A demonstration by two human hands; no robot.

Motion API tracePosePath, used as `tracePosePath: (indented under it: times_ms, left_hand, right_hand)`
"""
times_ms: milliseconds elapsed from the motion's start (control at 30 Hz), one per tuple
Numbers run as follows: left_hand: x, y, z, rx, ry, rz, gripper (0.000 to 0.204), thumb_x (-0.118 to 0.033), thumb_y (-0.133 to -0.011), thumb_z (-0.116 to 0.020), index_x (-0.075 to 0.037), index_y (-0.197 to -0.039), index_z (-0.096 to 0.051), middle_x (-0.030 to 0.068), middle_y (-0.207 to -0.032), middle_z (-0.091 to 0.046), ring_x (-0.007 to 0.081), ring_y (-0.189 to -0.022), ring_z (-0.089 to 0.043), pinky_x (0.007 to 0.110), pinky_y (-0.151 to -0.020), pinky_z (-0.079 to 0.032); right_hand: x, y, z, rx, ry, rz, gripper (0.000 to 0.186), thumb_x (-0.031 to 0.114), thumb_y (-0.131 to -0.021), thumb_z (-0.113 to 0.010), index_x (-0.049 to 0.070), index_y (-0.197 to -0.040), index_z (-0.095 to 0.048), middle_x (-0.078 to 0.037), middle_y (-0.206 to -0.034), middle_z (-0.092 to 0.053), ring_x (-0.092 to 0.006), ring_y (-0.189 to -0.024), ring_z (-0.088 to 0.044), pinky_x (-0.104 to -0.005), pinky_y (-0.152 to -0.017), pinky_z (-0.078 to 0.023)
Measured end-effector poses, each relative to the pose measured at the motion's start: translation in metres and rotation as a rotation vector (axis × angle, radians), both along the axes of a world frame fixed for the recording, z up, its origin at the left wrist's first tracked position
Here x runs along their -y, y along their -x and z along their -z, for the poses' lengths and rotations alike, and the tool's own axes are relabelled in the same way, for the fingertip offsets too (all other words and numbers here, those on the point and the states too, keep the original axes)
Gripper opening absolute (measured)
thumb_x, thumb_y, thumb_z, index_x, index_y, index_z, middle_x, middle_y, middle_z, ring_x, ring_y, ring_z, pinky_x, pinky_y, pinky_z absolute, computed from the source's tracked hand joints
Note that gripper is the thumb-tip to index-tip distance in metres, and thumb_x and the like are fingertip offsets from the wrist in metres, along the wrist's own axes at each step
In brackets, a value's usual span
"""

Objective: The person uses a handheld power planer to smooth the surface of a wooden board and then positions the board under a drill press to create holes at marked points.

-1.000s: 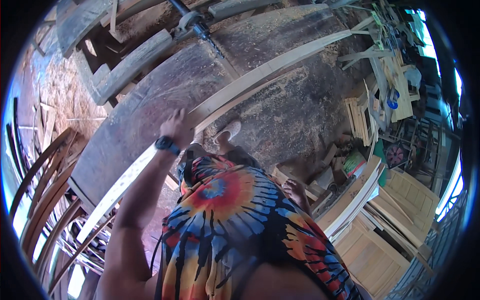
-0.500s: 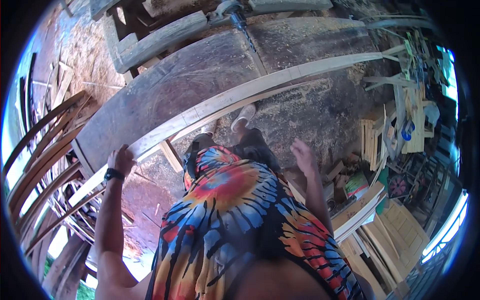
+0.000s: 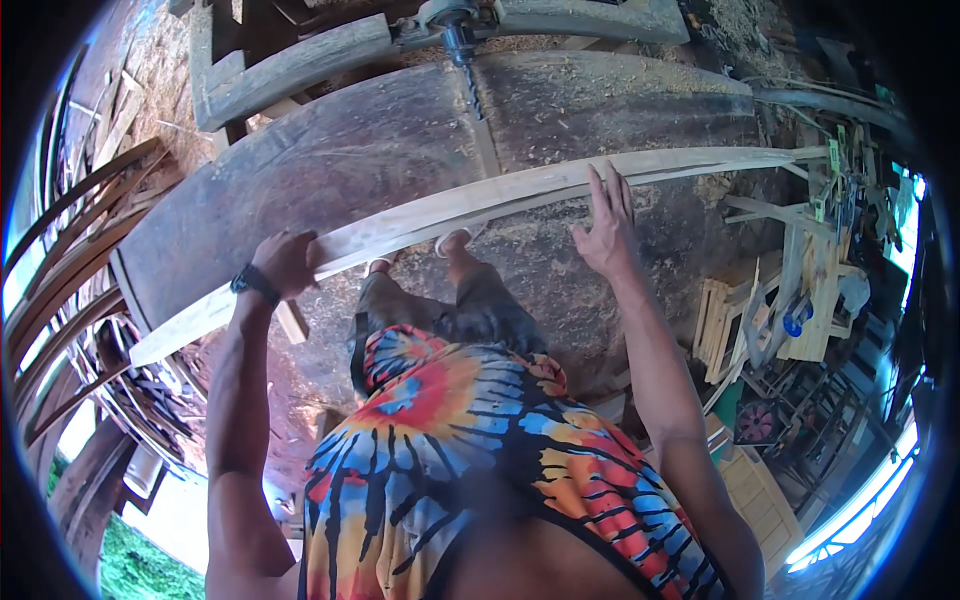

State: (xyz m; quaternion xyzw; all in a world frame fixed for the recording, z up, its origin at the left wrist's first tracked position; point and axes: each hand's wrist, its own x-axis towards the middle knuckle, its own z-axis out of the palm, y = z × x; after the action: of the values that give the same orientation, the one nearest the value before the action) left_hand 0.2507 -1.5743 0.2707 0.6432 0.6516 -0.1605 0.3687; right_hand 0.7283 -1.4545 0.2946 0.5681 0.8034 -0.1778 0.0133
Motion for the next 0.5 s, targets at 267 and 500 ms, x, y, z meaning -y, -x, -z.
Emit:
tracePosePath:
  times_ms: [267, 500]
  left_hand:
    - [-0.103, -0.120, 0.037, 0.367, -0.024, -0.080, 0.049, -0.026, -0.073, -0.085, -0.005, -0.111, -0.061, 0.0159, -0.092, -0.072, 0.0382, -0.090, -0.068, 0.048, -0.078, -0.052]
    - [-0.146, -0.191, 0.056, 0.432, -0.025, -0.090, 0.061, -0.025, -0.071, -0.087, -0.001, -0.120, -0.062, 0.0199, -0.103, -0.073, 0.0386, -0.103, -0.068, 0.047, -0.089, -0.052]
  right_hand:
    - [-0.057, -0.027, 0.045, 0.113, -0.046, -0.317, 0.112, 0.019, -0.070, -0.084, 0.018, -0.162, -0.021, -0.022, -0.165, -0.019, -0.0445, -0.152, -0.018, -0.0578, -0.124, -0.018]
    - [-0.094, -0.033, 0.068, -0.008, -0.105, -0.584, 0.114, 0.026, -0.066, -0.086, 0.018, -0.162, -0.024, -0.022, -0.158, -0.031, -0.0407, -0.149, -0.028, -0.0593, -0.124, -0.019]
